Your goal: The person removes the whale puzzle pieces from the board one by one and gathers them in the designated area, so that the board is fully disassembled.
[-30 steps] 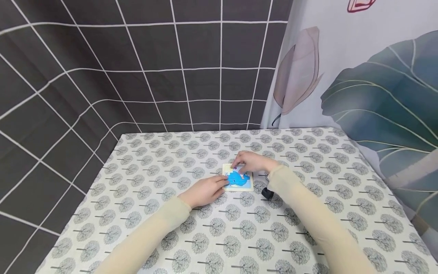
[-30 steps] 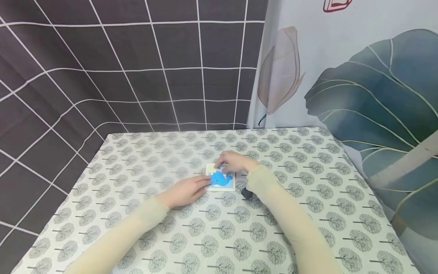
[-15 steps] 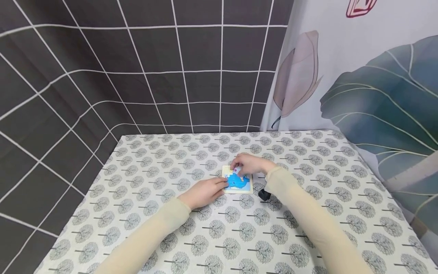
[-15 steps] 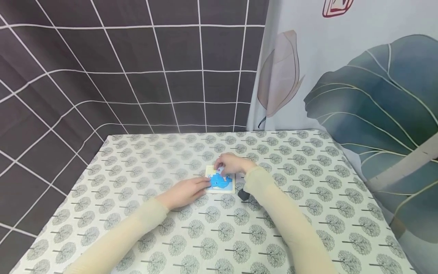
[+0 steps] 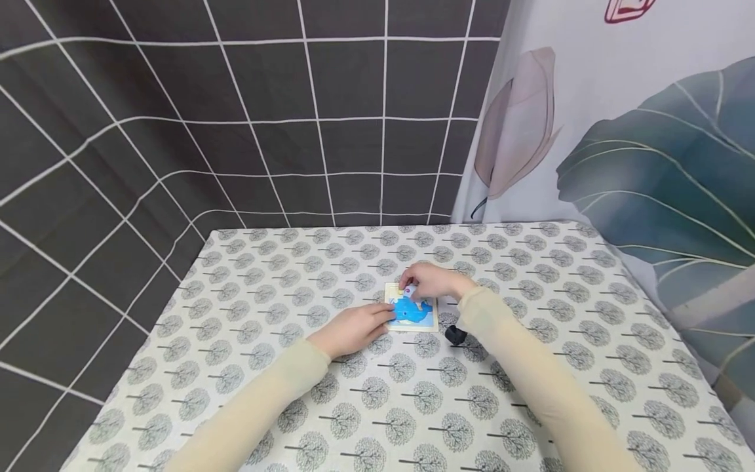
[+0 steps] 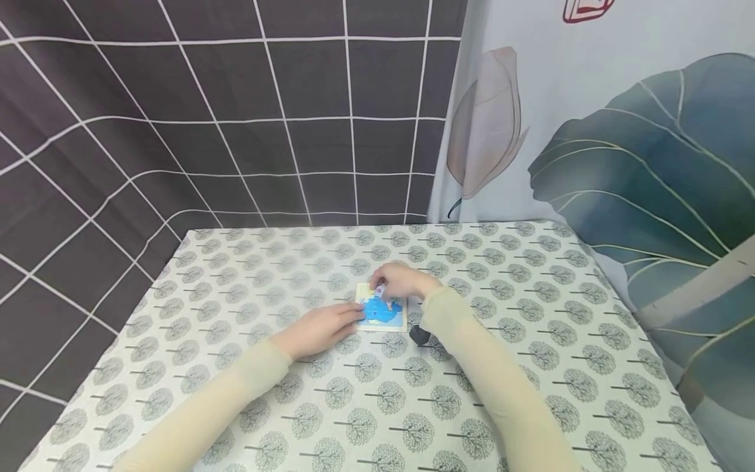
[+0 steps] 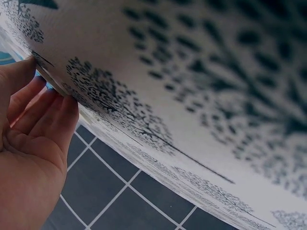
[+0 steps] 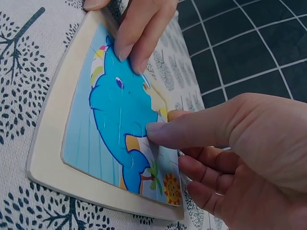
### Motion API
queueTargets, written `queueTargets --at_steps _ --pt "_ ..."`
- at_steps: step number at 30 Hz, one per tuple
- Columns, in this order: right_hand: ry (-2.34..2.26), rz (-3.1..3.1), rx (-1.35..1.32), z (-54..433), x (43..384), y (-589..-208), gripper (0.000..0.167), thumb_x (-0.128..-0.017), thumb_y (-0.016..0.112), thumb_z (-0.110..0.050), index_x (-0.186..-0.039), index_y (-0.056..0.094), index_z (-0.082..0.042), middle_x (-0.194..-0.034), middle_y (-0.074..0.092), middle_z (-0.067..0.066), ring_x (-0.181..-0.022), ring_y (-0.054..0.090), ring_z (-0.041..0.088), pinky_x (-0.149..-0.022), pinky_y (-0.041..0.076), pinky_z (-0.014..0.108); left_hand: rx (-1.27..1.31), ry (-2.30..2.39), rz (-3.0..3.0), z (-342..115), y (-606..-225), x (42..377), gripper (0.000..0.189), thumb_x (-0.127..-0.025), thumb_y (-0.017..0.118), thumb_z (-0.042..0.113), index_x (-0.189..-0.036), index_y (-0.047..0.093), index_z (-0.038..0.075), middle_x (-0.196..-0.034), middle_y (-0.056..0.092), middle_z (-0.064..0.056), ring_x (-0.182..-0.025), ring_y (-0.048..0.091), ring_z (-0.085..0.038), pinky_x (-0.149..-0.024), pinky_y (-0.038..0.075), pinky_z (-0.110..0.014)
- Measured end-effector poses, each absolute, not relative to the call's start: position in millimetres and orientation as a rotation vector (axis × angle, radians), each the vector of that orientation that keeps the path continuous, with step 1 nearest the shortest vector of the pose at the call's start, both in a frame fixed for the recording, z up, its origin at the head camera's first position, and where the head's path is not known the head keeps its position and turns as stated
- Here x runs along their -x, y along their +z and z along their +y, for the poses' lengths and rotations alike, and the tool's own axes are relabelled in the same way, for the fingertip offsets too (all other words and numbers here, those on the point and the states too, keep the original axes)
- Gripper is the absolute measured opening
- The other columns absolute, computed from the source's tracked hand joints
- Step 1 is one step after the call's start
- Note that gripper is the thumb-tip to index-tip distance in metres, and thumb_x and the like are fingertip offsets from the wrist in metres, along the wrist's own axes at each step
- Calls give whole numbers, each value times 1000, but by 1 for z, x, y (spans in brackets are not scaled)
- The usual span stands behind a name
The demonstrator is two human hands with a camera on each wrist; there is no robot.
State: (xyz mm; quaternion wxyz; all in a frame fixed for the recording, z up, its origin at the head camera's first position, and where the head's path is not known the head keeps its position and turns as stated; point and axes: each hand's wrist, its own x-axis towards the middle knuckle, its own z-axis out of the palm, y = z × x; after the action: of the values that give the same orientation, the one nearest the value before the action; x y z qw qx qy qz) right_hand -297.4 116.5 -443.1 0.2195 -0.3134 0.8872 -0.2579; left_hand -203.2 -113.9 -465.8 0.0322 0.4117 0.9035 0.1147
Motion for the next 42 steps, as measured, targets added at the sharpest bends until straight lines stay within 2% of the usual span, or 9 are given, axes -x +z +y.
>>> queueTargets --at_steps 12,18,25,35,42 --pt "-684 2451 777 113 300 -443 31 -81 75 2 -109 69 -9 -110 66 4 -107 60 23 -105 48 42 -1254 362 2775 -113 -465 204 38 -104 57 22 -139 59 7 -148 53 -10 -135 51 -26 -115 40 -41" --pt "-667 2439 759 111 300 -443 37 -79 73 6 -112 68 -11 -111 65 3 -107 59 22 -105 47 42 -1252 359 2794 -112 -467 202 38 -103 58 21 -138 60 6 -148 53 -10 -135 51 -27 -115 40 -41" --pt "-670 2425 695 109 298 -439 45 -79 72 7 -120 68 -11 -122 65 6 -118 58 25 -110 44 43 -1248 344 2795 -111 -467 201 38 -104 57 21 -139 59 6 -148 53 -10 -136 51 -26 -116 39 -40" --pt "-622 2434 716 108 302 -438 41 -77 75 5 -115 70 -9 -110 66 4 -105 60 22 -103 49 41 -1231 344 2788 -111 -466 201 38 -104 57 21 -139 59 6 -148 53 -10 -136 50 -26 -116 39 -40" --pt "-633 2448 711 108 301 -440 37 -77 74 6 -109 70 -11 -110 66 5 -105 59 23 -103 48 43 -1232 354 2793 -110 -466 201 39 -104 57 22 -140 58 6 -148 53 -11 -136 51 -27 -115 40 -41"
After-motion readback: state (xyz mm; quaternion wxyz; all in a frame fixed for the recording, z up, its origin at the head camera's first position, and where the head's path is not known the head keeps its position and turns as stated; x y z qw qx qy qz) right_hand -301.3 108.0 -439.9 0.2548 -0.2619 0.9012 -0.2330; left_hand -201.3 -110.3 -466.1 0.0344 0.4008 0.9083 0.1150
